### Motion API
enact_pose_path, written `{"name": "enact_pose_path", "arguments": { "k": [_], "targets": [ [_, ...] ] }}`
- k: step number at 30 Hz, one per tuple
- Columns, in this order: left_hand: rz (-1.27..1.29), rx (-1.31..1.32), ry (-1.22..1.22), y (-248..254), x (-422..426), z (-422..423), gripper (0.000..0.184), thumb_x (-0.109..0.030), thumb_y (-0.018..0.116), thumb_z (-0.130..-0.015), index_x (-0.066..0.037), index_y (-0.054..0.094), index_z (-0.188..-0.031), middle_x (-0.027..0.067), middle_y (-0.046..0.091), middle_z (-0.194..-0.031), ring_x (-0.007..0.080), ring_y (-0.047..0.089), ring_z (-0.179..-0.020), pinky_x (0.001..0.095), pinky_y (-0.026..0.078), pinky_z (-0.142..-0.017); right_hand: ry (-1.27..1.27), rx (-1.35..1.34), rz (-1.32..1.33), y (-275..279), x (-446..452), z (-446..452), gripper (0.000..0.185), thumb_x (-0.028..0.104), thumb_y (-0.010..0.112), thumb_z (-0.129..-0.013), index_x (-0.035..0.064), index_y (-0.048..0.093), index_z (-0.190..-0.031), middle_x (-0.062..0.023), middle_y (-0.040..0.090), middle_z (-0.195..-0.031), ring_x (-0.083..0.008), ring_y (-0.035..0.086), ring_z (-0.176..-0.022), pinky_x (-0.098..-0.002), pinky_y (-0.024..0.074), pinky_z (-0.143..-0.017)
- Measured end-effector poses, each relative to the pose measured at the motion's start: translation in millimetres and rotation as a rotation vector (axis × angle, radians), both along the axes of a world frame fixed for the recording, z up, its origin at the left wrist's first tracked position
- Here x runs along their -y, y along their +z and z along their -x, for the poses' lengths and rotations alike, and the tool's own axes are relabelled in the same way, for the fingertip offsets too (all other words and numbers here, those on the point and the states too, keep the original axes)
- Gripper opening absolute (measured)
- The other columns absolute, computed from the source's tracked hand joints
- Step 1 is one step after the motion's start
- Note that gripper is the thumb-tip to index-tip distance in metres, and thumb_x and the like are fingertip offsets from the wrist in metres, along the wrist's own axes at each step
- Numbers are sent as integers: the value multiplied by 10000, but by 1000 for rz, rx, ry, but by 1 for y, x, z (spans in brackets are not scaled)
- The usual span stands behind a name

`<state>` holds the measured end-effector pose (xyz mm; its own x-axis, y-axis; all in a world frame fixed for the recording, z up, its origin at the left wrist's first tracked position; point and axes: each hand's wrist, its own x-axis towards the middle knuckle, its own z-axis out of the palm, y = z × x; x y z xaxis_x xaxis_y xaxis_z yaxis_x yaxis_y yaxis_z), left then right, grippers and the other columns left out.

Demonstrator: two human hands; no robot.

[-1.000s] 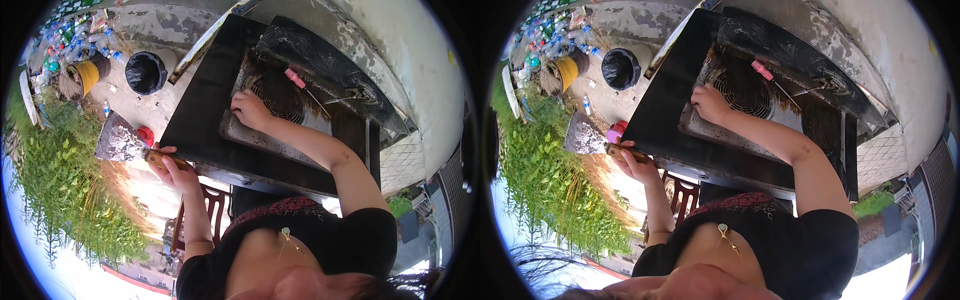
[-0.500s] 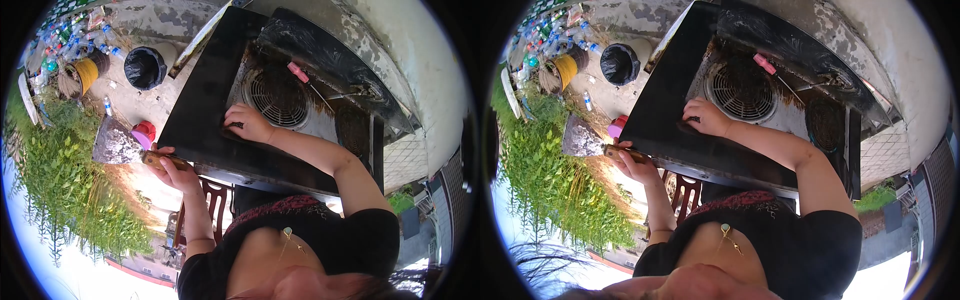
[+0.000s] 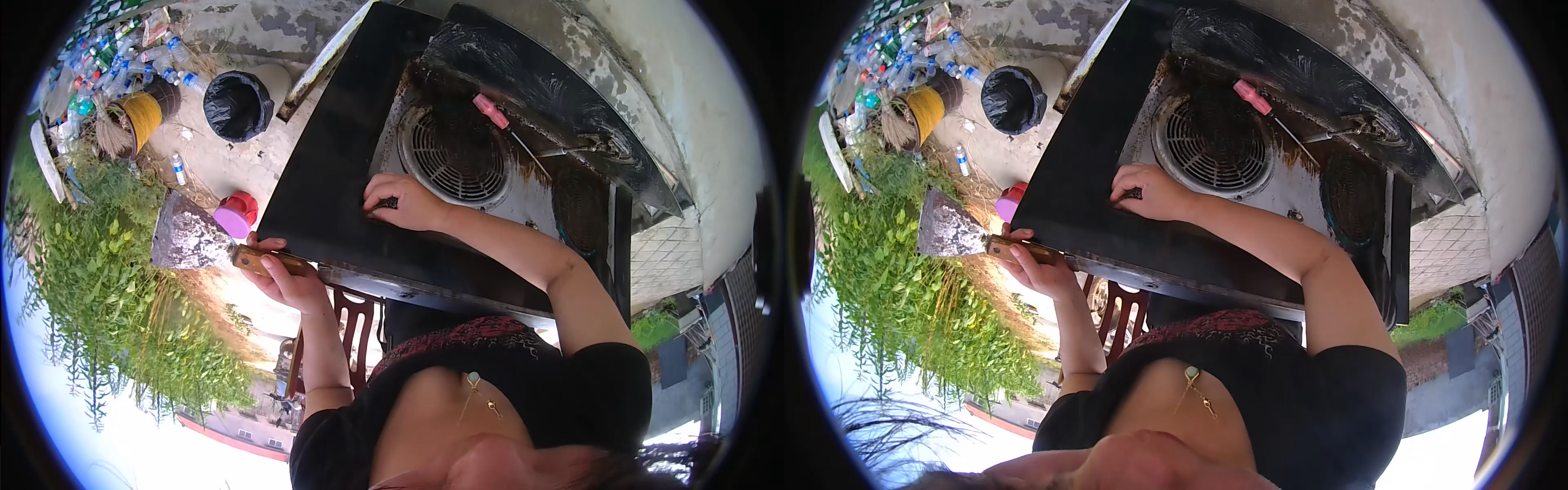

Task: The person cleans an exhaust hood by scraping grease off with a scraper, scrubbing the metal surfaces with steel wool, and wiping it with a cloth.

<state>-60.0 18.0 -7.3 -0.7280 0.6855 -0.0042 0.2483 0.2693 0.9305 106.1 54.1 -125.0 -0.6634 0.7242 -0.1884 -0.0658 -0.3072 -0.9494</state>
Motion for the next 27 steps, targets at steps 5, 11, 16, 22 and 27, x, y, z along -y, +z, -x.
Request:
{"name": "enact_pose_path", "arguments": {
  "k": [5,11,16,22,27],
  "targets": [
    [-1,-11,-24,-1,-4,2,414,-226,441,-908,65,340,-1184,76,504,-737,188,447,-874,394,241,-1023,-224,255,152,-7,-5,11,91,66,682,-692,27,643,-764,-90,609,-803,-239,598,-770,-313,463,-707],
    [23,1,2,-1,-3,0,320,-254,468,-898,-9,397,-1092,48,503,-810,161,440,-886,352,319,-944,21,187,221,9,-12,3,123,108,673,-712,15,659,-791,-99,625,-801,-208,613,-768,-288,464,-682],
    [26,-16,-14,1,-6,0,330,-251,473,-900,-3,398,-1104,43,498,-801,157,444,-863,350,323,-933,-97,284,450,13,-10,14,123,104,669,-734,-9,648,-780,-88,628,-708,-162,622,-696,-275,466,-647],
    [27,42,14,2,-3,0,320,-235,462,-908,-3,391,-1117,44,501,-787,156,444,-841,351,318,-935,-153,379,347,0,-12,13,117,106,658,-711,-5,642,-746,-103,626,-673,-176,608,-629,-288,466,-615],
    [3,1,-21,-1,-2,2,357,-218,448,-911,39,369,-1146,71,512,-732,184,434,-944,374,263,-983,-83,257,434,17,-10,13,129,127,662,-694,8,640,-740,-113,634,-701,-204,603,-634,-306,458,-591]
  ]
}}
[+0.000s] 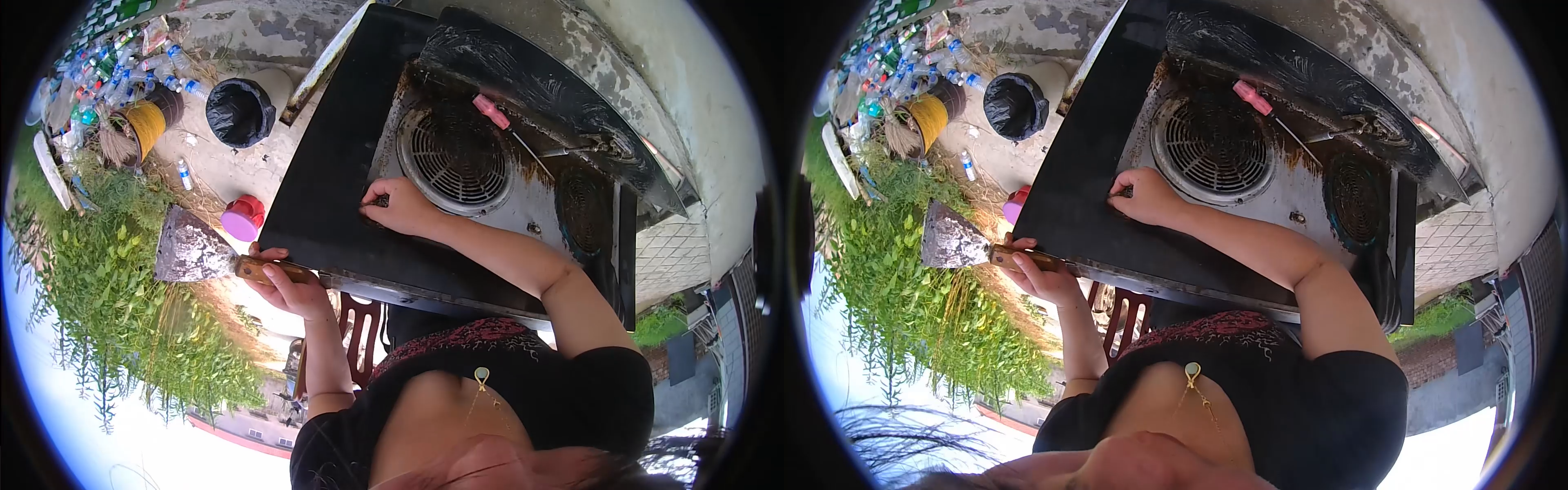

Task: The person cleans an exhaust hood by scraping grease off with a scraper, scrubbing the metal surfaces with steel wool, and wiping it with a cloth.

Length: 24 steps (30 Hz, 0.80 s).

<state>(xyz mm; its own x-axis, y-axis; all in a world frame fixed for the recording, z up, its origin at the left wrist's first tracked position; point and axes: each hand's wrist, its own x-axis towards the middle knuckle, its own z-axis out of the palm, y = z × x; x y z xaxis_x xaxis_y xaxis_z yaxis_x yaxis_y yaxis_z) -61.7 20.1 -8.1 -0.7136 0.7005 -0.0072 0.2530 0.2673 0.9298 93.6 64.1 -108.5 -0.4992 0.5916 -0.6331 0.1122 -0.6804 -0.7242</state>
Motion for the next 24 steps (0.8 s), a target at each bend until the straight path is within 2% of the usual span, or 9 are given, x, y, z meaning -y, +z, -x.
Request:
{"name": "enact_pose_path", "arguments": {
  "k": [2,3,6,7,10,12,17,21,24],
  "targets": [
    [0,-13,2,2,0,-2,358,-217,450,-911,38,368,-1149,71,513,-734,182,435,-935,371,269,-978,-29,103,-145,-12,0,1,137,130,669,-685,6,632,-729,-112,629,-703,-206,601,-645,-310,458,-589],
    [-4,-4,7,2,0,-2,357,-217,450,-911,37,368,-1148,71,513,-735,182,435,-934,371,270,-977,-24,129,-70,-10,2,3,140,132,674,-679,8,628,-724,-115,626,-720,-226,603,-673,-318,460,-607],
    [-21,12,20,-1,-5,-3,355,-219,453,-911,35,367,-1144,72,512,-731,185,435,-936,372,270,-977,27,14,-238,-2,5,2,132,131,670,-680,15,630,-728,-121,624,-723,-248,604,-691,-327,463,-634],
    [-13,16,27,1,-3,-4,355,-220,454,-911,34,366,-1143,73,511,-729,186,434,-938,373,268,-978,40,31,-215,-1,2,0,129,131,667,-674,18,628,-725,-126,621,-720,-265,602,-705,-330,464,-655],
    [17,95,77,3,-2,-3,370,-232,458,-912,35,360,-1149,74,514,-731,182,438,-934,369,265,-986,-48,260,-332,-19,4,5,119,118,667,-671,19,624,-721,-122,620,-716,-260,603,-702,-335,465,-644],
    [-9,46,37,-1,0,0,378,-238,461,-912,36,358,-1150,75,516,-731,179,441,-931,368,262,-993,3,43,-32,4,2,6,108,96,663,-670,16,620,-728,-121,620,-729,-256,601,-687,-331,461,-613],
    [-9,42,37,1,-1,-5,394,-235,469,-910,46,352,-1160,81,519,-731,175,446,-928,376,254,-1005,-79,93,-240,-2,7,7,108,90,664,-675,7,608,-716,-110,611,-727,-240,599,-697,-318,458,-629],
    [-26,19,10,-1,-3,-1,421,-225,474,-908,54,336,-1193,82,518,-730,165,462,-855,375,270,-995,20,15,-177,6,2,3,101,80,658,-674,7,602,-715,-113,608,-740,-252,593,-717,-327,457,-643],
    [19,58,62,4,1,-4,434,-224,474,-908,54,330,-1209,81,518,-736,155,467,-783,360,294,-966,-39,291,-641,-14,7,4,106,83,665,-707,6,602,-743,-89,607,-751,-198,584,-706,-300,445,-635]
  ]
}}
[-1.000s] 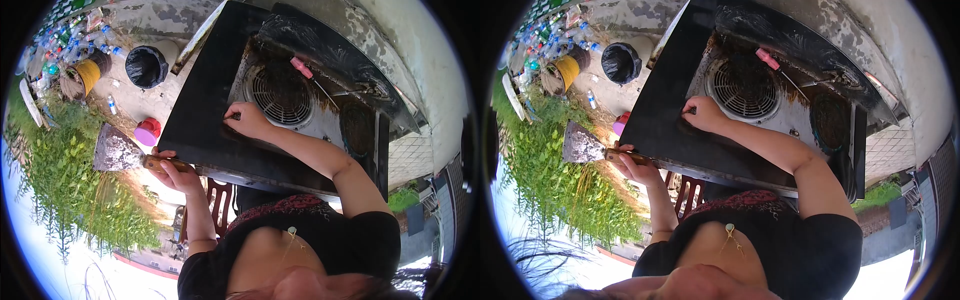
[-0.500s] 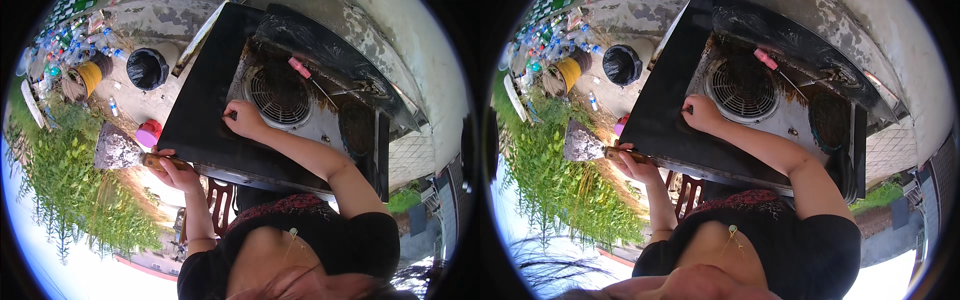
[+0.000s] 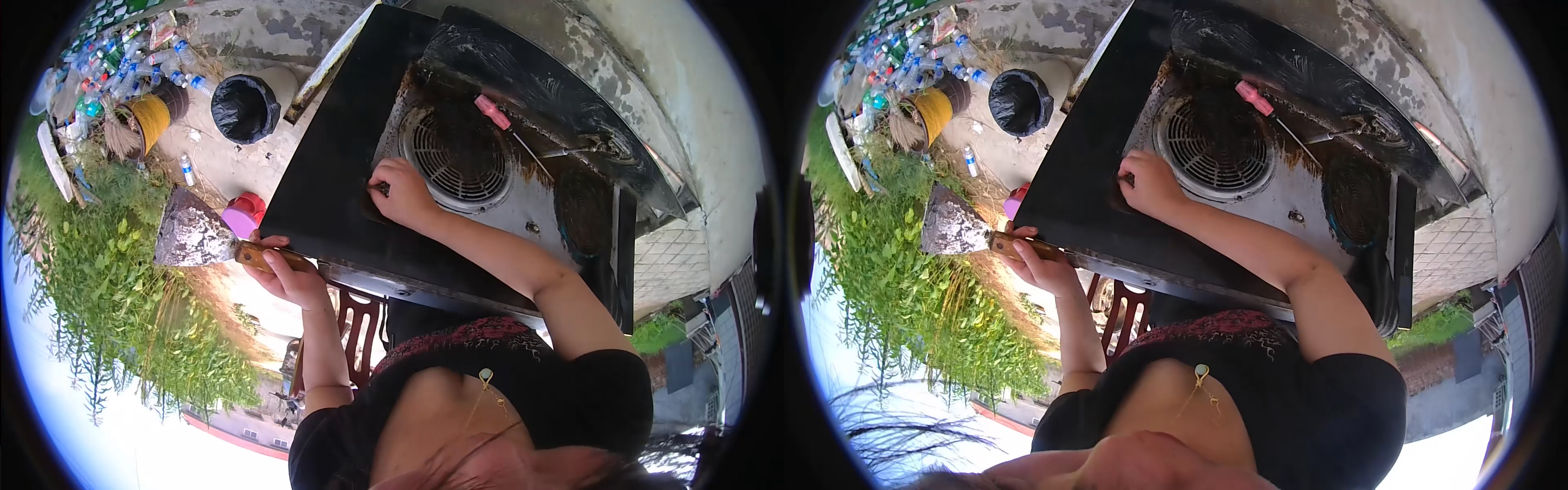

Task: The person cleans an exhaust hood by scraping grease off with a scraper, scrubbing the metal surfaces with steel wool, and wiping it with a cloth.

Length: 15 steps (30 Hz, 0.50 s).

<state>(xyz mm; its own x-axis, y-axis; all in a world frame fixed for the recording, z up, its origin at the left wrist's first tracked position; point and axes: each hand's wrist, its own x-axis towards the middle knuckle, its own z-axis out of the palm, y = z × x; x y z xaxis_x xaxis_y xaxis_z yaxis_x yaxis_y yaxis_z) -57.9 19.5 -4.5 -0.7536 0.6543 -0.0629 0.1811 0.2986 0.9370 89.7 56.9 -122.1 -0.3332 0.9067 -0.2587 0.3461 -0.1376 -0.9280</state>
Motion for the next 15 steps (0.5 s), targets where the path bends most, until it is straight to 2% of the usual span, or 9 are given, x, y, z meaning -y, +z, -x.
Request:
{"name": "enact_pose_path", "arguments": {
  "k": [1,4,5,8,12,13,15],
  "targets": [
    [3,29,24,-1,-3,1,437,-224,474,-908,53,329,-1213,81,518,-739,151,467,-760,354,304,-953,-58,8,77,-6,-1,-1,98,82,664,-713,9,608,-745,-85,605,-747,-188,582,-706,-295,444,-637],
    [-59,-45,-55,-3,-4,0,431,-222,470,-910,53,332,-1212,81,519,-745,147,465,-751,336,317,-916,-60,-210,567,8,-1,2,123,114,673,-675,10,618,-712,-111,605,-730,-263,593,-712,-322,462,-642],
    [-48,-23,-38,-1,-3,0,430,-221,469,-910,54,333,-1211,81,519,-745,146,465,-753,333,318,-909,-30,-285,575,11,3,2,128,119,679,-672,10,632,-722,-112,615,-736,-249,599,-703,-318,462,-638],
    [-43,14,-9,-2,-3,-1,422,-218,466,-911,54,336,-1207,81,520,-746,144,464,-756,327,321,-894,167,-316,356,-2,-2,-4,130,120,679,-678,12,641,-739,-111,631,-748,-217,608,-695,-300,462,-641],
    [-49,-49,-52,-2,-2,1,408,-219,463,-913,53,344,-1194,82,522,-749,144,463,-755,322,329,-882,-52,-202,555,2,-4,3,137,120,692,-661,10,636,-718,-109,617,-739,-245,604,-699,-315,464,-637],
    [-47,-66,-64,-4,-3,1,404,-218,462,-914,53,345,-1190,82,522,-750,144,462,-754,321,331,-878,28,-286,663,11,-5,0,130,116,682,-658,8,636,-715,-111,606,-738,-255,596,-702,-328,464,-635],
    [-42,-37,-36,-4,-3,1,404,-215,460,-914,56,344,-1191,84,523,-752,144,462,-751,317,340,-865,190,-243,445,5,-5,-9,113,92,673,-681,3,631,-737,-94,602,-751,-234,592,-708,-305,460,-631]
  ]
}}
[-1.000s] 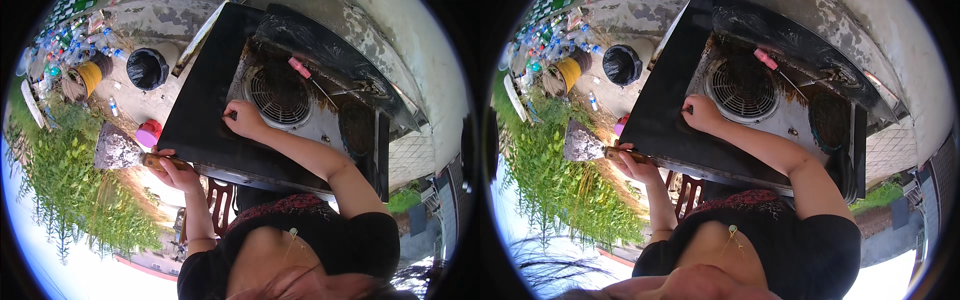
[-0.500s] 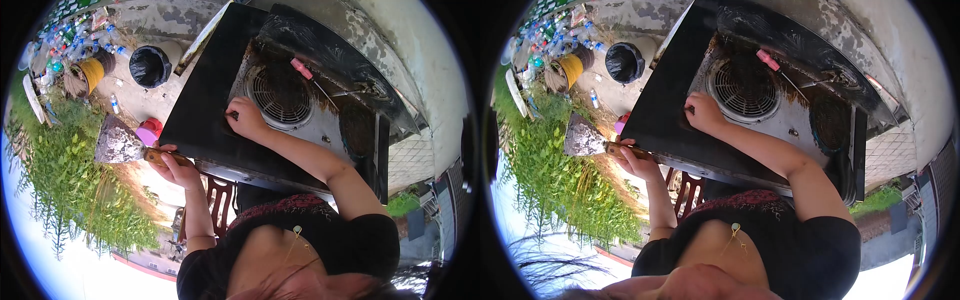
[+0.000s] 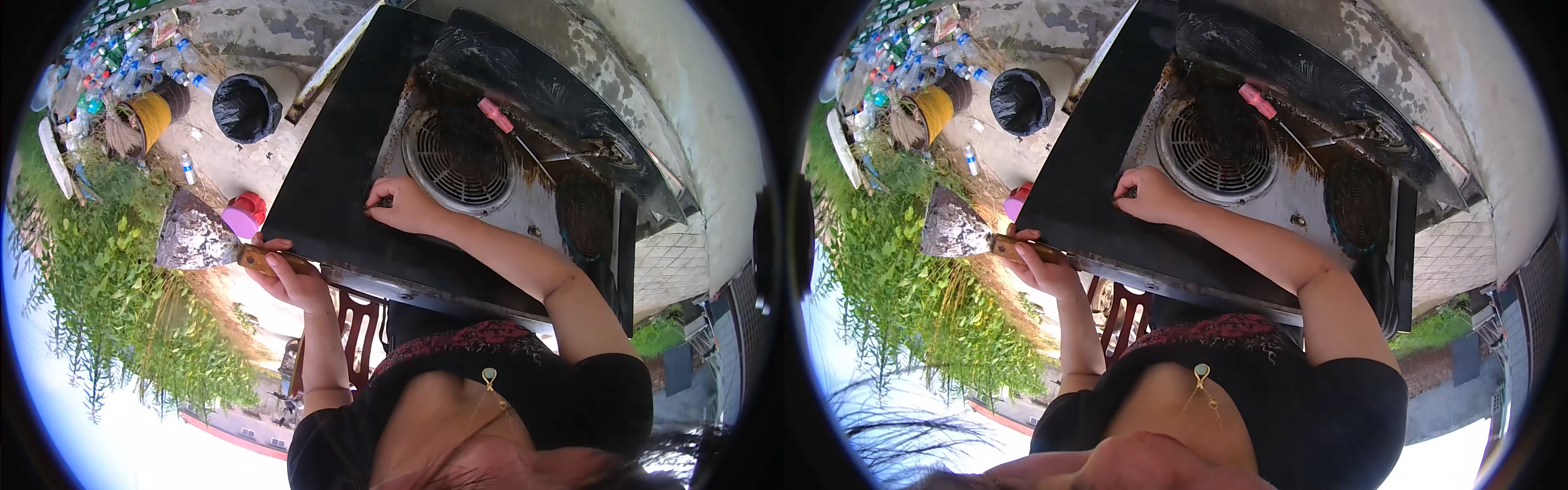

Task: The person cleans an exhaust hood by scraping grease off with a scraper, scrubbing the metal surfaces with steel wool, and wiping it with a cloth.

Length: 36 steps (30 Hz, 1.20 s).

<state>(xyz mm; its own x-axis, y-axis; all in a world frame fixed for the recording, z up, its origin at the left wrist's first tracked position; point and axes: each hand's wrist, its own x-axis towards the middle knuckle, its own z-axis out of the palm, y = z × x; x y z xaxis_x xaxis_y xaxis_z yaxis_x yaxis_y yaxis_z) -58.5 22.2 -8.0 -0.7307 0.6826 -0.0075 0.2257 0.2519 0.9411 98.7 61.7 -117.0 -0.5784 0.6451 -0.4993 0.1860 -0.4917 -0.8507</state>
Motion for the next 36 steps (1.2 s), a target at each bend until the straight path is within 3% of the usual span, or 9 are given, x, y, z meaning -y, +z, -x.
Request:
{"name": "enact_pose_path", "arguments": {
  "k": [5,10,14,18,21,24,27,32,36],
  "targets": [
    [12,-11,-61,2,1,3,338,-198,449,-919,10,354,-1168,67,517,-813,138,454,-800,302,376,-843,72,103,27,10,-3,1,104,83,674,-680,13,633,-746,-87,601,-777,-230,590,-742,-313,456,-658],
    [43,46,38,4,-1,-1,420,-210,465,-910,62,336,-1202,88,519,-774,139,460,-743,313,358,-837,73,160,-313,-5,-2,0,115,92,685,-672,9,623,-723,-94,593,-758,-250,585,-744,-331,449,-652],
    [5,-18,-20,0,-1,1,419,-201,465,-908,63,334,-1206,91,517,-781,143,462,-744,304,366,-809,60,-15,-80,3,-2,-1,92,73,650,-647,10,603,-696,-102,587,-738,-284,564,-754,-371,452,-656],
    [24,24,3,3,-1,0,428,-203,468,-907,64,332,-1212,94,516,-789,144,465,-743,295,369,-787,23,194,-383,1,-3,2,74,63,636,-658,11,614,-705,-95,591,-740,-264,566,-751,-352,449,-660],
    [9,19,-12,-1,-6,3,439,-208,471,-907,65,328,-1220,98,517,-800,142,467,-740,288,369,-773,30,-57,-151,6,-2,-1,82,75,650,-655,20,609,-700,-92,591,-756,-272,554,-774,-367,445,-676],
    [35,11,-17,3,1,2,449,-213,474,-907,66,324,-1227,104,517,-810,139,468,-736,278,369,-761,41,206,-383,-11,-7,-2,85,70,657,-681,9,612,-718,-89,599,-771,-241,574,-767,-324,449,-687],
    [-23,-58,-8,0,-3,-3,403,-212,467,-912,58,349,-1187,99,510,-807,136,460,-730,258,355,-726,22,50,-8,9,0,1,90,55,659,-667,9,596,-713,-89,596,-763,-259,568,-764,-340,451,-679],
    [3,-43,-57,2,-2,0,352,-194,460,-912,49,366,-1149,102,513,-820,138,461,-751,269,359,-739,-78,176,-338,-12,4,2,84,50,659,-675,15,593,-711,-84,593,-745,-239,575,-761,-322,448,-681],
    [-20,-42,-27,-1,-2,0,360,-190,454,-913,55,355,-1157,97,509,-786,143,461,-744,277,361,-742,-3,-27,-225,-3,4,-2,98,45,657,-648,21,578,-702,-85,585,-737,-267,558,-756,-350,446,-668]
  ]
}}
